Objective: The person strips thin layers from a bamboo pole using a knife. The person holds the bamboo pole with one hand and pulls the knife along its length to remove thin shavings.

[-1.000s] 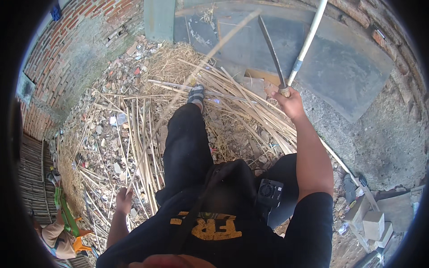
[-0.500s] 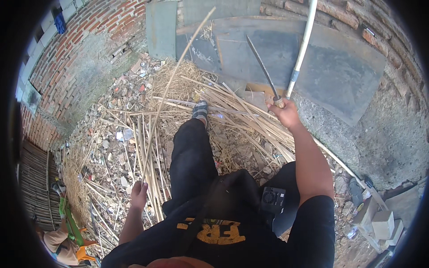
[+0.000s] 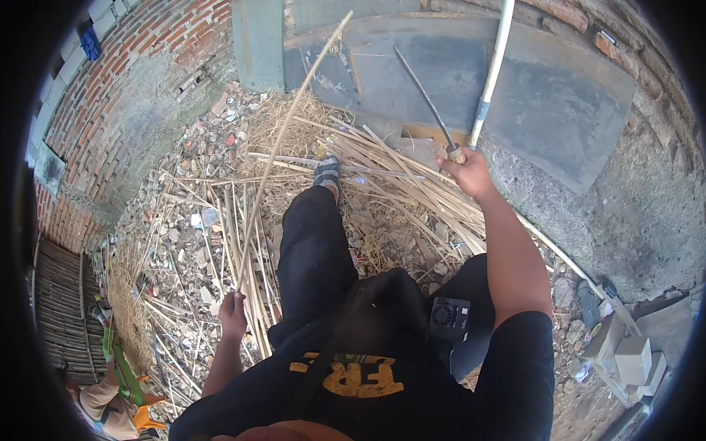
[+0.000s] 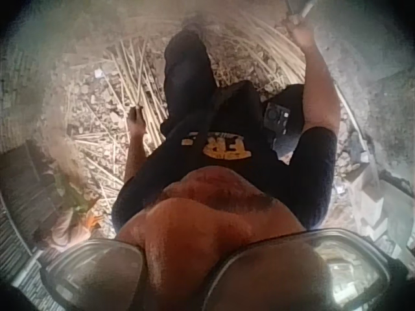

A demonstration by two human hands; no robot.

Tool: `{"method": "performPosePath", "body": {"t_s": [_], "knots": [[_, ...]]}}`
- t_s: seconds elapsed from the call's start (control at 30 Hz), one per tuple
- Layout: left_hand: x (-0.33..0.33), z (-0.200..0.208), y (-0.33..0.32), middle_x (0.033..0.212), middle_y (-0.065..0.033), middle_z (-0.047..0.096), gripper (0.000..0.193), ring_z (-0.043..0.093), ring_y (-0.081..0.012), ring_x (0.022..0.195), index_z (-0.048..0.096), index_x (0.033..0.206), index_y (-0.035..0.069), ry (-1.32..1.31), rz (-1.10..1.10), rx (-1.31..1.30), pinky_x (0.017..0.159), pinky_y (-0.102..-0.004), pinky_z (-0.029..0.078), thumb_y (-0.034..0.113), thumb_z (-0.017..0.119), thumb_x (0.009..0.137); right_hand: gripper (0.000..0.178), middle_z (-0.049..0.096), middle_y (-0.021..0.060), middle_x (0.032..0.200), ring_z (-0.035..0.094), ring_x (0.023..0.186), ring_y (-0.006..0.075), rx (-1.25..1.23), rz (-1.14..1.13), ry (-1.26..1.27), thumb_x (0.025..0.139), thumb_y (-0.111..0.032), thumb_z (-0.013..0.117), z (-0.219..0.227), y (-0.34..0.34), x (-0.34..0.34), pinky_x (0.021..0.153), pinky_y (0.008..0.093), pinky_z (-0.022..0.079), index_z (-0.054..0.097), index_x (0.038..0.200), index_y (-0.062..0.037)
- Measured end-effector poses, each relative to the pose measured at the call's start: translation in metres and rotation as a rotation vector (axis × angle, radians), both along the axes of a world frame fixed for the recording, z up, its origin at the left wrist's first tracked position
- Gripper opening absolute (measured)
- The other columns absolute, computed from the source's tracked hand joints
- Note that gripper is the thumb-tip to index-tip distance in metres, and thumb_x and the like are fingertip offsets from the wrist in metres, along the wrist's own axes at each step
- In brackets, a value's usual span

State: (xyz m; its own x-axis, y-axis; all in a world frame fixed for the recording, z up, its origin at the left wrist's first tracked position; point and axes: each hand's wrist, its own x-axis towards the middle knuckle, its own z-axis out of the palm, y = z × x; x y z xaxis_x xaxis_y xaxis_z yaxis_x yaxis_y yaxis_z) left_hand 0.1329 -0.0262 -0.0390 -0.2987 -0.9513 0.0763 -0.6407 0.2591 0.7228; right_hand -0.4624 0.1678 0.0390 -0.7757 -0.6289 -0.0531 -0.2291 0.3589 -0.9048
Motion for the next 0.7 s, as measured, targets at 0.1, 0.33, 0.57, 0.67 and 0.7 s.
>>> {"method": "performPosePath", "body": {"t_s": [0.1, 0.33, 0.57, 0.67, 0.7], "knots": [[-0.003, 0.016, -0.009, 0.066, -0.0015, 0.052, 0.036, 0.048, -0.0107, 0.062, 0.065, 0.098, -0.002, 0.047, -0.003, 0.119, 0.06, -0.0292, 0.041, 0.029, 0.049, 0.106, 0.034, 0.066, 0.0031, 0.076, 0.058, 0.069, 0.0129, 0.012, 0.002, 0.026, 0.083, -0.029, 0.079, 0.001, -0.002, 0.0, 0.069, 0.0317, 0.047, 0.07, 0.102, -0.0022], [-0.02, 0.013, -0.004, 0.069, 0.0055, 0.051, 0.029, 0.04, -0.0029, 0.063, 0.062, 0.094, 0.001, 0.225, -0.097, 0.045, 0.056, -0.0229, 0.034, 0.025, 0.051, 0.106, 0.035, 0.069, 0.0053, 0.082, 0.062, 0.075, 0.0153, 0.006, 0.016, 0.043, 0.083, -0.031, 0.079, -0.007, -0.001, -0.005, 0.074, 0.0334, 0.049, 0.071, 0.102, -0.0026], [-0.047, 0.009, 0.02, 0.07, 0.0053, 0.049, 0.032, 0.041, -0.0041, 0.062, 0.057, 0.089, 0.004, 0.176, -0.291, 0.218, 0.056, -0.024, 0.035, 0.032, 0.053, 0.106, 0.037, 0.07, 0.0081, 0.085, 0.063, 0.079, 0.0191, 0.053, 0.036, 0.084, 0.082, -0.032, 0.078, -0.021, 0.004, -0.017, 0.078, 0.0349, 0.05, 0.07, 0.103, -0.0032], [-0.057, 0.007, 0.02, 0.071, 0.0036, 0.054, 0.029, 0.047, -0.0043, 0.065, 0.058, 0.088, 0.004, 0.247, -0.328, 0.356, 0.059, -0.0233, 0.04, 0.028, 0.056, 0.105, 0.037, 0.07, 0.0085, 0.087, 0.065, 0.081, 0.0196, 0.06, 0.048, 0.103, 0.082, -0.032, 0.078, -0.017, 0.001, -0.011, 0.079, 0.0351, 0.05, 0.07, 0.106, -0.0047], [-0.059, 0.008, 0.02, 0.071, 0.0037, 0.054, 0.029, 0.046, -0.0042, 0.065, 0.058, 0.088, 0.005, 0.243, -0.338, 0.384, 0.059, -0.0232, 0.039, 0.028, 0.056, 0.105, 0.038, 0.07, 0.0088, 0.087, 0.065, 0.082, 0.02, 0.062, 0.047, 0.106, 0.082, -0.032, 0.077, -0.015, 0.0, -0.009, 0.08, 0.0355, 0.05, 0.07, 0.107, -0.0049]]}}
